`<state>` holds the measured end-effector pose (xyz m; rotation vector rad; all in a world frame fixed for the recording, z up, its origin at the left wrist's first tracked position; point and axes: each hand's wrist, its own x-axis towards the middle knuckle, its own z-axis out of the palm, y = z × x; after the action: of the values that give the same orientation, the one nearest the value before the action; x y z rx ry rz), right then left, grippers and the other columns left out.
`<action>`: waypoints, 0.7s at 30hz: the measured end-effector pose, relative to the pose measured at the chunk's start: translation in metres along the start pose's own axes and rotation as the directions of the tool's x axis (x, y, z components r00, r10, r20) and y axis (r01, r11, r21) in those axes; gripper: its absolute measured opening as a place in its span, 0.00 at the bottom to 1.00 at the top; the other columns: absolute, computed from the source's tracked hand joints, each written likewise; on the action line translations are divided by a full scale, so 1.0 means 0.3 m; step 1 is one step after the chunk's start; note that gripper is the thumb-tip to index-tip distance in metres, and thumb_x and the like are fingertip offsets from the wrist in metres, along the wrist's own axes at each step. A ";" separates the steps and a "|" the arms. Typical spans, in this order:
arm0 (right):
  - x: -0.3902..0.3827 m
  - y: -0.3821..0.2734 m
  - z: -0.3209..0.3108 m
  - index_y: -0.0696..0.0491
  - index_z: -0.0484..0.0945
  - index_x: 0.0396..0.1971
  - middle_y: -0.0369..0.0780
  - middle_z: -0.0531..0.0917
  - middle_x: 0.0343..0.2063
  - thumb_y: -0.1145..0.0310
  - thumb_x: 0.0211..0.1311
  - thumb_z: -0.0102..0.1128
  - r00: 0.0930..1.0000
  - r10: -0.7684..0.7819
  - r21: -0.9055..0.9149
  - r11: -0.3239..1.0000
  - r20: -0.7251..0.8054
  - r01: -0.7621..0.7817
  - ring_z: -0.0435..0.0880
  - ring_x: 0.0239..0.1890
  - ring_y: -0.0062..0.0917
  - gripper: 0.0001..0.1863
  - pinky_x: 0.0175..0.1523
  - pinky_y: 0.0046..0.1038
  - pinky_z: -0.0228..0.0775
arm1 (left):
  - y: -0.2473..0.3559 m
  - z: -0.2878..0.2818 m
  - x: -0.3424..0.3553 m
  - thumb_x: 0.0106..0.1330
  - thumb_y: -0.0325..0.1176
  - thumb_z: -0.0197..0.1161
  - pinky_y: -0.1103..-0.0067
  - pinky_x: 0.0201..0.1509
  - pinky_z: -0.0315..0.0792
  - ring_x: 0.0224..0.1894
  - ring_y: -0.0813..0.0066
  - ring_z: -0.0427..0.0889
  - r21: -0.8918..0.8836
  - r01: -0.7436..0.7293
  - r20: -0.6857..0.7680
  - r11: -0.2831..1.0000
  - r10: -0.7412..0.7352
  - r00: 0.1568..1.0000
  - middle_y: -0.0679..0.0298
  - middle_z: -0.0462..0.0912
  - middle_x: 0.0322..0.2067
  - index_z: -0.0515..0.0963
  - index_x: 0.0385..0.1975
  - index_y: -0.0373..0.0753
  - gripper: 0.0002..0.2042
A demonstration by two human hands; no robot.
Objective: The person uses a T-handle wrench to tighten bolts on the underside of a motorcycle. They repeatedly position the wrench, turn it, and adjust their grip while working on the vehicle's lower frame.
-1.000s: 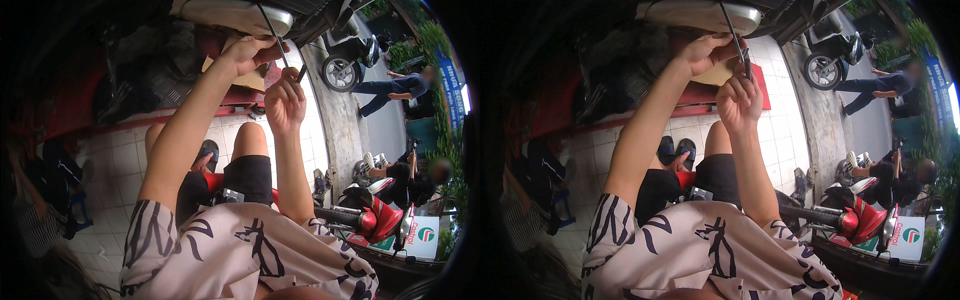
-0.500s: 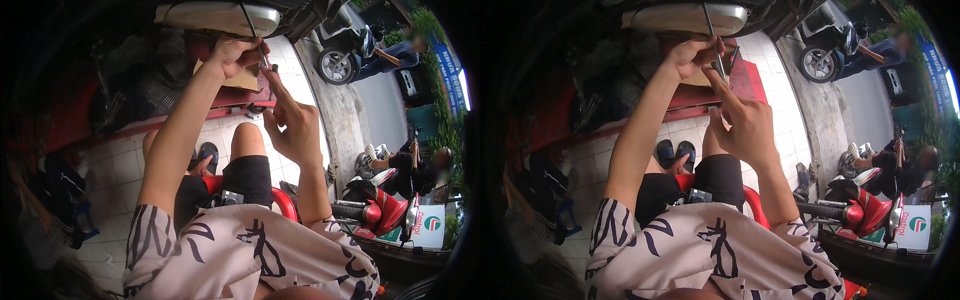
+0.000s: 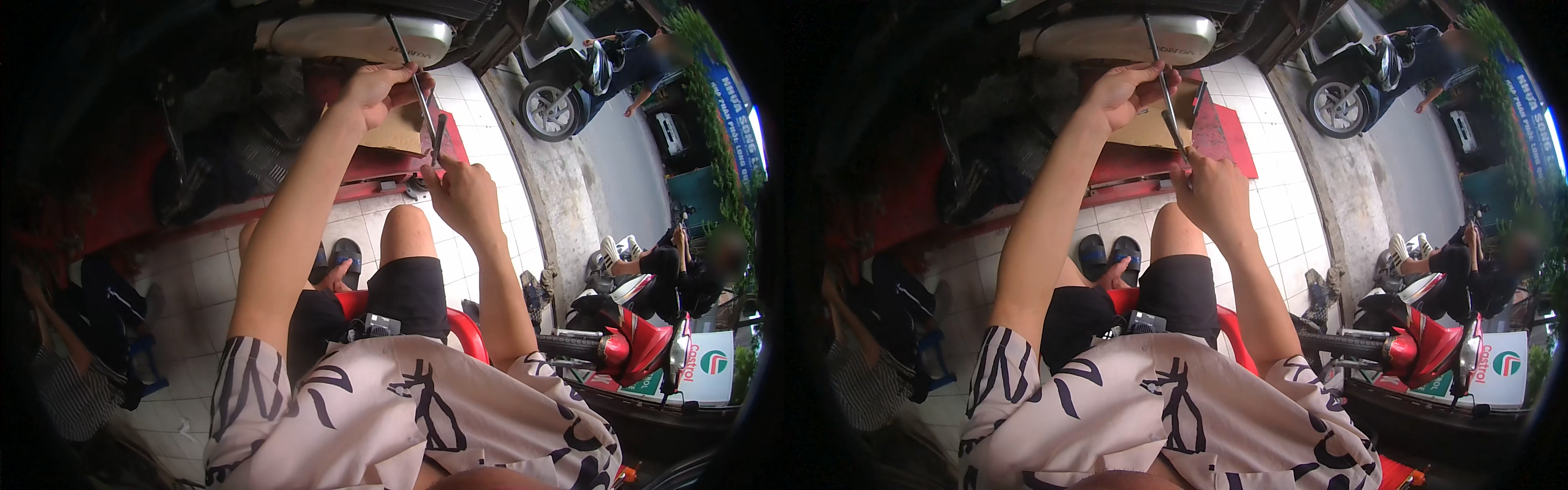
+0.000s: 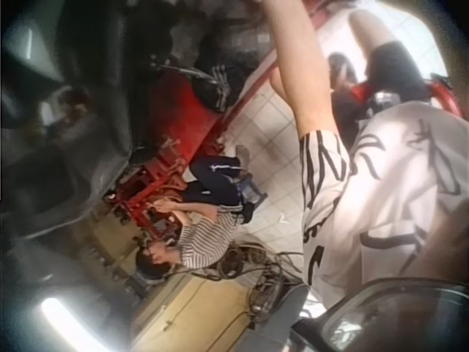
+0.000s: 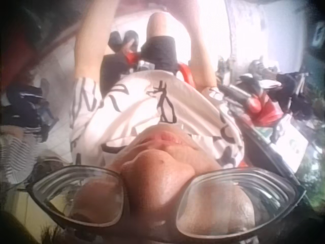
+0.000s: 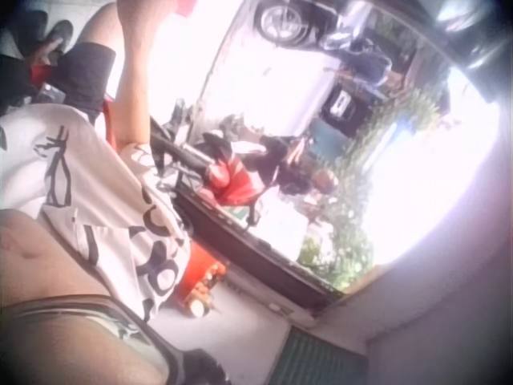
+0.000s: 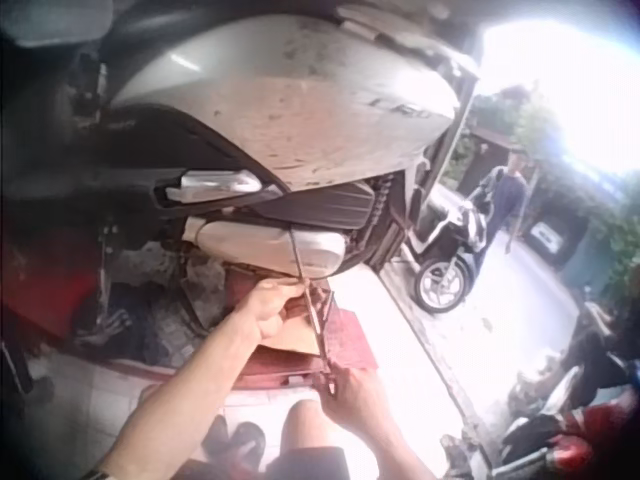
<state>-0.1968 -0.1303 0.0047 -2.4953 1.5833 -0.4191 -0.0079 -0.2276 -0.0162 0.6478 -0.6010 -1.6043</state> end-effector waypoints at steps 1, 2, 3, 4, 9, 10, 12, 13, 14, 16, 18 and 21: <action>0.012 -0.022 0.025 0.58 0.82 0.38 0.48 0.81 0.17 0.62 0.59 0.60 0.998 -0.013 0.038 0.999 0.057 0.011 0.82 0.24 0.44 0.15 0.32 0.41 0.74 | 0.001 -0.003 -0.003 0.68 0.30 0.61 0.75 0.53 0.81 0.43 0.68 0.84 0.008 0.004 -0.024 1.000 -0.004 1.000 0.56 0.84 0.40 0.79 0.40 0.29 0.09; 0.013 -0.048 0.045 0.56 0.83 0.34 0.49 0.82 0.19 0.63 0.58 0.60 0.991 -0.096 0.123 0.989 0.090 0.084 0.82 0.25 0.44 0.11 0.34 0.41 0.76 | 0.003 -0.006 -0.004 0.68 0.30 0.61 0.76 0.53 0.81 0.43 0.69 0.84 0.022 0.003 -0.017 1.000 -0.003 1.000 0.57 0.84 0.40 0.79 0.40 0.30 0.09; 0.013 -0.077 0.062 0.53 0.83 0.34 0.48 0.81 0.19 0.66 0.56 0.61 0.979 -0.149 0.173 0.977 0.137 0.125 0.82 0.25 0.43 0.09 0.33 0.41 0.75 | 0.007 -0.009 -0.006 0.68 0.31 0.61 0.76 0.53 0.81 0.43 0.69 0.84 0.036 0.003 -0.008 0.999 -0.003 1.000 0.57 0.84 0.40 0.79 0.40 0.30 0.09; 0.014 -0.101 0.068 0.53 0.83 0.37 0.47 0.80 0.18 0.68 0.55 0.61 0.959 -0.264 0.238 0.942 0.100 0.235 0.82 0.25 0.43 0.11 0.32 0.41 0.74 | 0.013 -0.012 -0.007 0.67 0.31 0.62 0.77 0.52 0.80 0.42 0.70 0.84 0.050 0.005 0.001 0.999 -0.005 1.000 0.58 0.84 0.40 0.79 0.40 0.30 0.09; 0.030 -0.147 0.009 0.51 0.79 0.51 0.42 0.75 0.12 0.72 0.51 0.62 0.915 -0.351 0.336 0.853 -0.198 0.400 0.78 0.18 0.37 0.23 0.27 0.35 0.69 | 0.043 -0.021 0.001 0.68 0.34 0.61 0.78 0.53 0.79 0.42 0.72 0.83 0.112 0.032 0.032 0.993 -0.036 0.999 0.59 0.83 0.39 0.79 0.42 0.31 0.11; 0.031 -0.141 -0.016 0.52 0.76 0.55 0.42 0.74 0.11 0.74 0.51 0.62 0.912 -0.324 0.286 0.875 -0.253 0.391 0.76 0.15 0.34 0.26 0.25 0.32 0.67 | 0.048 -0.018 0.005 0.68 0.33 0.61 0.78 0.54 0.79 0.43 0.71 0.83 0.112 0.026 0.061 0.993 -0.033 0.998 0.59 0.83 0.39 0.79 0.42 0.31 0.11; 0.026 -0.119 -0.056 0.52 0.69 0.63 0.40 0.72 0.10 0.75 0.51 0.62 0.911 -0.226 0.223 0.923 -0.346 0.313 0.73 0.11 0.30 0.34 0.23 0.28 0.65 | 0.051 -0.010 0.019 0.69 0.32 0.59 0.75 0.56 0.79 0.44 0.68 0.84 0.078 0.018 0.066 0.997 -0.023 0.998 0.56 0.83 0.39 0.78 0.41 0.30 0.10; 0.021 -0.105 -0.072 0.51 0.65 0.67 0.39 0.72 0.09 0.75 0.51 0.61 0.898 -0.181 0.209 0.936 -0.402 0.283 0.73 0.10 0.29 0.38 0.22 0.28 0.65 | 0.051 -0.006 0.023 0.70 0.31 0.59 0.74 0.56 0.79 0.44 0.67 0.84 0.076 -0.006 0.103 0.997 -0.002 0.995 0.55 0.83 0.39 0.78 0.42 0.30 0.10; 0.027 -0.081 -0.087 0.50 0.59 0.69 0.38 0.73 0.08 0.76 0.50 0.61 0.891 -0.150 0.170 0.955 -0.428 0.242 0.73 0.09 0.30 0.42 0.22 0.27 0.65 | 0.047 0.002 0.030 0.70 0.31 0.58 0.73 0.56 0.79 0.45 0.66 0.84 0.076 -0.010 0.090 0.997 0.003 0.996 0.54 0.83 0.39 0.78 0.42 0.29 0.10; 0.010 -0.032 -0.106 0.51 0.61 0.68 0.39 0.76 0.10 0.73 0.52 0.60 0.932 0.010 0.080 0.997 -0.363 0.021 0.76 0.11 0.31 0.39 0.24 0.31 0.69 | 0.043 0.012 0.034 0.70 0.30 0.58 0.72 0.56 0.79 0.45 0.64 0.84 0.090 -0.016 0.070 0.996 0.009 0.997 0.53 0.83 0.39 0.78 0.42 0.29 0.10; 0.002 -0.001 -0.090 0.51 0.65 0.66 0.40 0.78 0.12 0.70 0.54 0.60 0.957 0.081 0.026 0.997 -0.279 -0.077 0.79 0.15 0.34 0.35 0.26 0.34 0.71 | 0.043 0.019 0.034 0.69 0.29 0.58 0.71 0.56 0.79 0.45 0.63 0.84 0.104 0.011 0.034 0.995 -0.015 0.999 0.52 0.83 0.39 0.78 0.41 0.28 0.09; -0.006 0.000 -0.030 0.53 0.73 0.59 0.44 0.81 0.16 0.66 0.55 0.60 0.992 0.114 0.014 0.993 -0.044 -0.113 0.82 0.21 0.41 0.28 0.29 0.40 0.73 | 0.045 0.025 0.032 0.69 0.29 0.59 0.72 0.56 0.80 0.44 0.63 0.84 0.103 -0.042 -0.011 0.994 0.043 0.999 0.53 0.84 0.38 0.78 0.39 0.29 0.09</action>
<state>-0.2005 -0.1285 0.0130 -2.3883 1.7245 -0.4704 -0.0046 -0.2385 -0.0022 0.7168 -0.6863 -1.5359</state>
